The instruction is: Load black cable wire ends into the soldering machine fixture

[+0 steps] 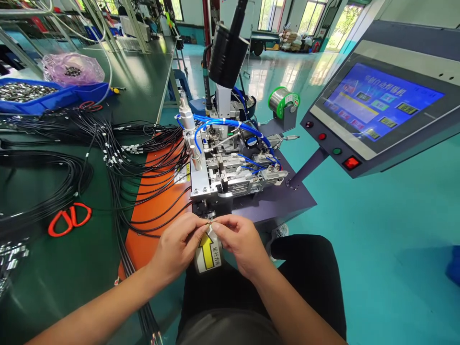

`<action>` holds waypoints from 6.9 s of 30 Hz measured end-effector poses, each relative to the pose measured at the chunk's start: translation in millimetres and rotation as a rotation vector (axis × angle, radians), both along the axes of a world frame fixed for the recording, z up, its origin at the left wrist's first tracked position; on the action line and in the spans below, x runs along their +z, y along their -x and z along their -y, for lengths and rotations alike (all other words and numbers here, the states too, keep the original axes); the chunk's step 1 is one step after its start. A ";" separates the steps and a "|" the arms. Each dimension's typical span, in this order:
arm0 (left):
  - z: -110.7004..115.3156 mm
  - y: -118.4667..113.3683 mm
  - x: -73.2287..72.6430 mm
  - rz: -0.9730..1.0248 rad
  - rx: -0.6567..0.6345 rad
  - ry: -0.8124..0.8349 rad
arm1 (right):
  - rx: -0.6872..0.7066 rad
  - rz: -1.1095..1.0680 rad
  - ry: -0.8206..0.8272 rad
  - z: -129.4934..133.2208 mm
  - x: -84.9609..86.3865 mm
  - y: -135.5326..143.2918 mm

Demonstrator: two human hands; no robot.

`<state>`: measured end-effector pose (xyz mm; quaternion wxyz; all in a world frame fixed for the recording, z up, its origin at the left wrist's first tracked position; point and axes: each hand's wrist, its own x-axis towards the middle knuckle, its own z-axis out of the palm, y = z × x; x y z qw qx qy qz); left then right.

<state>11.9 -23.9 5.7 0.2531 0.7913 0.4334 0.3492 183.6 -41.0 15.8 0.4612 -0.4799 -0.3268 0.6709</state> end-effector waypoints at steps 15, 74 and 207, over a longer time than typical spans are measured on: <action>-0.1 -0.3 1.5 -0.011 -0.009 -0.007 | -0.024 0.016 -0.031 -2.6 2.3 1.9; -0.6 0.6 1.4 -0.065 0.016 -0.087 | 0.041 0.349 -0.296 -18.1 1.0 -4.5; -12.8 9.0 -8.3 -0.365 0.128 -0.179 | -0.097 0.633 -0.209 -28.6 -40.4 10.3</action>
